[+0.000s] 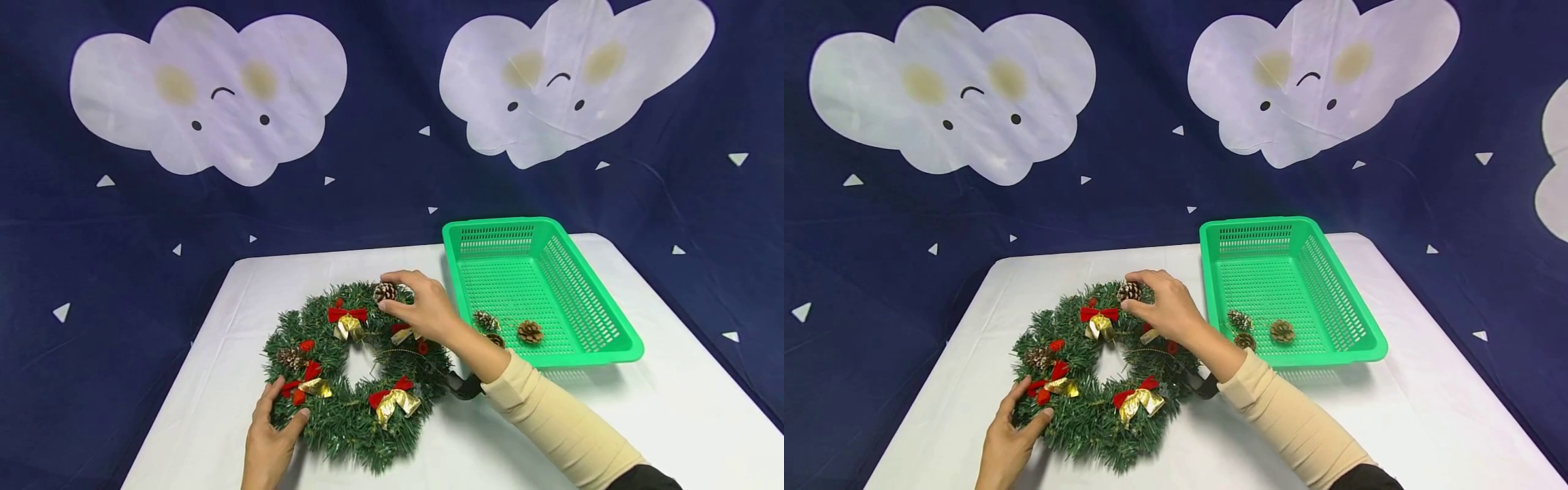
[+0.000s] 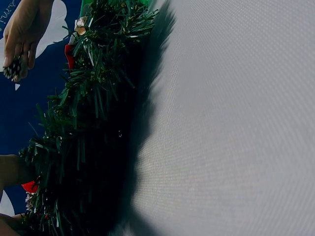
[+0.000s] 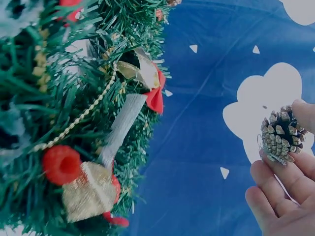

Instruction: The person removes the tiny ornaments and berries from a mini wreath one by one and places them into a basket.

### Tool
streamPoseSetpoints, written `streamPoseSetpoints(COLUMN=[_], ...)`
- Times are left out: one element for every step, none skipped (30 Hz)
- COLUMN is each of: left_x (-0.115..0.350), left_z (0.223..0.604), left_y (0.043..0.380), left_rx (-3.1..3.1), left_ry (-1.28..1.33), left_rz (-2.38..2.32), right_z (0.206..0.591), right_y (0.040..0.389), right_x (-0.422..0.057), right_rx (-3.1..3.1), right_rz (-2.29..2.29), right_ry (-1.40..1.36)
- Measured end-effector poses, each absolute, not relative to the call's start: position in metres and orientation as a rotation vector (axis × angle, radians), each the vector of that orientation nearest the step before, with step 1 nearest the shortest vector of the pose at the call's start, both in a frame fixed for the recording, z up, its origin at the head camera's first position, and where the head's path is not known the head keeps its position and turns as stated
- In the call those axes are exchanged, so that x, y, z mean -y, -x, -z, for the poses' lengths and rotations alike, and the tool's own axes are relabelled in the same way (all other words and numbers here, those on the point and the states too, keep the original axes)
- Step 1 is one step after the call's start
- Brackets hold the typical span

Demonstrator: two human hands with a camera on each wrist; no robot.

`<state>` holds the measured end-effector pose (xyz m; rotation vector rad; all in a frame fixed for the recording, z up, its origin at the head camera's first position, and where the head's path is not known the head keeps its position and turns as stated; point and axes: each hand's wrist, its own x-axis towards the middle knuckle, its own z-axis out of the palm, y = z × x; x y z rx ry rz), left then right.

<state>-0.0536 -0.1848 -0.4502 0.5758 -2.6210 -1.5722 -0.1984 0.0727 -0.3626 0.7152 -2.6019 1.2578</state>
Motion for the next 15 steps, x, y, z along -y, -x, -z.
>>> streamPoseSetpoints(left_x=[0.185,0.185,0.185,0.185,0.185,0.185,0.185,0.185,0.185,0.185,0.185,0.185,0.185,0.185,0.185], left_z=[0.450,0.450,0.450,0.450,0.450,0.450,0.450,0.450,0.450,0.450,0.450,0.450,0.450,0.450,0.450], left_y=[0.054,0.054,0.054,0.054,0.054,0.055,0.055,0.055,0.055,0.055,0.055,0.055,0.055,0.055,0.055], left_rx=[2.621,2.621,2.623,2.626,2.628,2.631,2.632,2.633,2.633,2.633,2.633,2.634,2.634,2.635,2.636], left_ry=[-0.572,-0.571,-0.572,-0.571,-0.573,-0.573,-0.573,-0.572,-0.571,-0.571,-0.571,-0.573,-0.575,-0.576,-0.578], left_rz=[1.571,1.570,1.568,1.566,1.564,1.561,1.560,1.559,1.558,1.557,1.557,1.556,1.554,1.554,1.555], right_z=[0.363,0.363,0.363,0.363,0.363,0.362,0.362,0.362,0.362,0.362,0.362,0.363,0.364,0.364,0.365], right_y=[0.198,0.197,0.196,0.196,0.195,0.194,0.194,0.193,0.192,0.192,0.191,0.191,0.192,0.192,0.193], right_x=[-0.075,-0.078,-0.081,-0.084,-0.087,-0.090,-0.093,-0.096,-0.099,-0.102,-0.105,-0.108,-0.110,-0.113,-0.116], right_rx=[2.590,2.577,2.566,2.559,2.552,2.547,2.542,2.540,2.542,2.545,2.551,2.557,2.562,2.563,2.565], right_rz=[-1.263,-1.263,-1.268,-1.277,-1.283,-1.294,-1.306,-1.316,-1.339,-1.356,-1.371,-1.390,-1.395,-1.400,-1.401], right_ry=[-0.711,-0.708,-0.707,-0.702,-0.698,-0.691,-0.684,-0.677,-0.664,-0.648,-0.630,-0.614,-0.596,-0.584,-0.566])
